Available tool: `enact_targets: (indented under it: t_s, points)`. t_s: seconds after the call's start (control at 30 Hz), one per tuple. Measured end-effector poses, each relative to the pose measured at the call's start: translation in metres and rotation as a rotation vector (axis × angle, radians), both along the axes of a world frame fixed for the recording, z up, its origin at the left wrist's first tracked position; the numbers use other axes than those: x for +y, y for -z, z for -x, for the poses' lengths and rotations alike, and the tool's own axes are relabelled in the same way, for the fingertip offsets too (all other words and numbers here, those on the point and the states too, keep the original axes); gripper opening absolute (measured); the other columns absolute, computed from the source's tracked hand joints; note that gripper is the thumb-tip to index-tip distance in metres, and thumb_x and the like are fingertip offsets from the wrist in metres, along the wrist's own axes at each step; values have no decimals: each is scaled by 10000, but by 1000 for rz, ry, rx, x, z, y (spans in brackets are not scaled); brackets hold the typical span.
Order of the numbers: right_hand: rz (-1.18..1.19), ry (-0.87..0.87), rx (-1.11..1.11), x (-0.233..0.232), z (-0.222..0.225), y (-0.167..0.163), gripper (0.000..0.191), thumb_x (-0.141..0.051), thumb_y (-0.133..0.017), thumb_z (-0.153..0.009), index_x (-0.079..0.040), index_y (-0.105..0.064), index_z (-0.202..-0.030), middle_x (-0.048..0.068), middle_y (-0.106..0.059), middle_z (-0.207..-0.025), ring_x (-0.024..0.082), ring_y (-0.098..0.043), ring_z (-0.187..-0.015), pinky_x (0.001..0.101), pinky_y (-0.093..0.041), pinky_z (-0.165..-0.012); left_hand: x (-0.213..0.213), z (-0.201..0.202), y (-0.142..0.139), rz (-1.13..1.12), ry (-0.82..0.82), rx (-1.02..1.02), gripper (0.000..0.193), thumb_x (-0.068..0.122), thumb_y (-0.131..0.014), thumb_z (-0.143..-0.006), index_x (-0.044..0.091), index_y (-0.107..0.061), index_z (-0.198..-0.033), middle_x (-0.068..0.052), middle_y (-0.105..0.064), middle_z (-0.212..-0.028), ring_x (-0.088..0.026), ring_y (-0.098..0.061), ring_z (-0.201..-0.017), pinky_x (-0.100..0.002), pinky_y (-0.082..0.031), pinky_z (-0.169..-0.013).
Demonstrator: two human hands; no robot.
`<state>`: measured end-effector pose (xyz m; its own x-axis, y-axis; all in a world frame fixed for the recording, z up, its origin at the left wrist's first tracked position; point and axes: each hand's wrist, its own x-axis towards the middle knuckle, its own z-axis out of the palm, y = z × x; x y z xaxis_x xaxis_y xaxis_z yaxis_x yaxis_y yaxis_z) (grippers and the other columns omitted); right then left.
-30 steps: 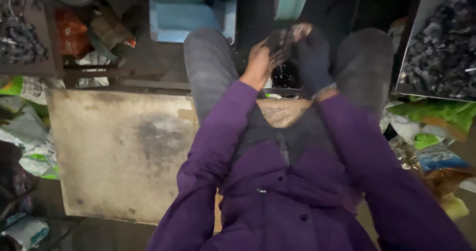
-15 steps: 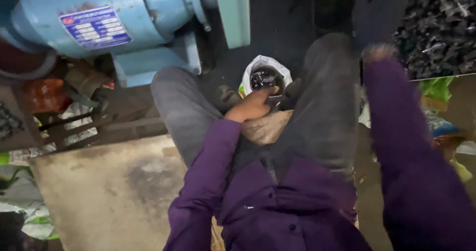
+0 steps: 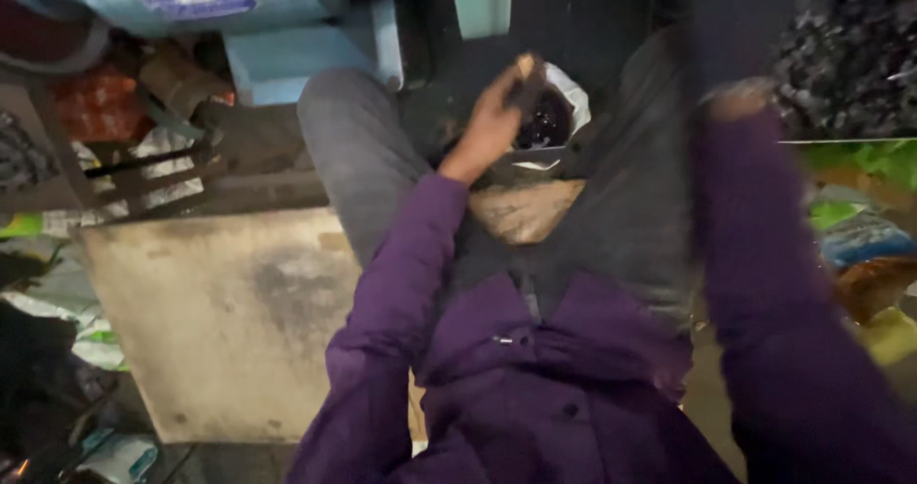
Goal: The person sits on the floor in front of a bench grinder, takes small dark metal pieces from a bag on their lap, and holds each piece against the spinning grinding wheel, producing sparks. They repeatedly reposition the pieces, grind several surfaces, and place finished pieces back into the bag.
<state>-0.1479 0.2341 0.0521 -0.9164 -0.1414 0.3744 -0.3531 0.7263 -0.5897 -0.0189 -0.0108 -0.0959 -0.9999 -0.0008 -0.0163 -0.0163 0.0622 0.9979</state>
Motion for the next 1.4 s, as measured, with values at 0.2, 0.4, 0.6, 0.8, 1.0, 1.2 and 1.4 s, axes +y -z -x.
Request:
enact_targets:
  t_s: [0.2, 0.4, 0.6, 0.8, 1.0, 1.2, 1.4]
  points:
    - [-65, -416, -273, -95, -95, 29, 479, -255, -774, -860, 20, -657, -1236, 209, -690, -950, 415, -659, -852, 513, -511, -738, -18, 2, -24, -38, -353, -571, 356, 45, -583, -945, 58, -661, -1292, -124, -738, -1132, -264, -748, -942, -397, -644, -794]
    - [200, -494, -525, -98, -89, 59, 210, -171, -683, -967, -56, -699, -1141, 142, -725, -1030, 319, -695, -938, 434, -564, -828, -33, -7, -39, 351, -388, -274, 457, 39, -803, -805, 39, -674, -1243, -107, -762, -1012, -230, -781, -926, -341, -586, -843]
    - [1040, -408, -1419, -102, -87, 52, 178, -225, -642, -1024, -54, -659, -1069, 18, -683, -947, 121, -646, -806, 294, -545, -724, -33, 8, -34, -371, -226, -126, 413, -147, -615, -925, -48, -598, -1325, -121, -734, -1160, -181, -706, -1058, -307, -570, -912]
    - [1239, -313, -1378, -114, -65, 57, 136, -222, -626, -1029, -89, -628, -998, 21, -642, -846, 138, -615, -696, 306, -508, -611, -23, 11, -32, -611, -256, -420, 483, -43, -397, -856, 33, -606, -1285, -30, -684, -934, -124, -681, -834, -321, -604, -757]
    - [1373, -308, -1405, -116, -56, 67, 112, -157, -639, -1059, -48, -658, -1077, 38, -657, -876, 145, -624, -741, 295, -504, -671, -16, 18, -22, -196, -382, -424, 273, 33, -538, -989, -89, -727, -1145, -72, -685, -875, -145, -620, -804, -298, -493, -697]
    - [732, -573, -823, -104, -60, 72, 231, -158, -620, -1097, 22, -651, -1236, 66, -695, -1060, 138, -648, -964, 292, -526, -882, -16, 1, -18, -320, -299, -174, 535, -83, -491, -826, -12, -596, -1346, -32, -690, -1192, -103, -645, -1058, -217, -507, -912]
    - [492, -382, -681, -102, -77, 59, 221, -163, -659, -1006, -5, -665, -1160, 48, -719, -1009, 109, -671, -898, 272, -535, -811, -18, 21, -33, -411, -279, -265, 458, -69, -449, -878, -25, -650, -1287, -87, -712, -1110, -133, -662, -919, -266, -539, -799]
